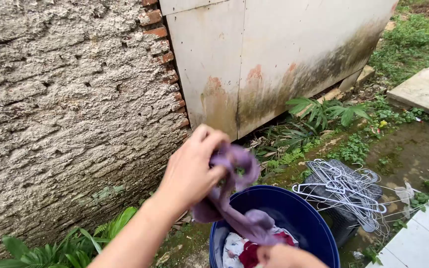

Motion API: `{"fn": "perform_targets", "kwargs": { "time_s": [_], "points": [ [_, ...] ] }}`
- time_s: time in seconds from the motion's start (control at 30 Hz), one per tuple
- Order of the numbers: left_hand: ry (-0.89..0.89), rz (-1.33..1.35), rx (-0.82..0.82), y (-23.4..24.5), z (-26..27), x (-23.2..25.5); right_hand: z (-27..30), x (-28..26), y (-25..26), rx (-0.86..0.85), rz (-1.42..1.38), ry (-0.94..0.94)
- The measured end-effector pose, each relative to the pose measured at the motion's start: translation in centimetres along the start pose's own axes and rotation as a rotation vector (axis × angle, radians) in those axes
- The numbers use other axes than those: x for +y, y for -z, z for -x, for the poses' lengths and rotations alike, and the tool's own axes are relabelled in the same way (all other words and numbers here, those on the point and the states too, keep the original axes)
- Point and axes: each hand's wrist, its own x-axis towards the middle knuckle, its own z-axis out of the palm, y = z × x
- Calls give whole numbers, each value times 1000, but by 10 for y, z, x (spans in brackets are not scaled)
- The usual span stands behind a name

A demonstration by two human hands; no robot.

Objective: Hanging wet laundry items onto a multi-arm circular drying rack and a clothesline in an outdoor area.

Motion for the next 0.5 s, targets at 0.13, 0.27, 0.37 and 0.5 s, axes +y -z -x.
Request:
{"fn": "perform_targets", "kwargs": {
  "time_s": [0.13, 0.27, 0.37, 0.5],
  "points": [
    [345, -605, -963, -28, 41, -67, 25, -36, 81, 131, -137, 165],
    [479, -139, -1268, -47, 70, -115, 45, -81, 124, 137, -536, 46],
    [664, 578, -824, -41, 56, -123, 49, -101, 143, 214, -457, 51],
    [798, 1050, -148, 12, 7, -73, 58, -138, 168, 216, -572, 186]
  ]
}}
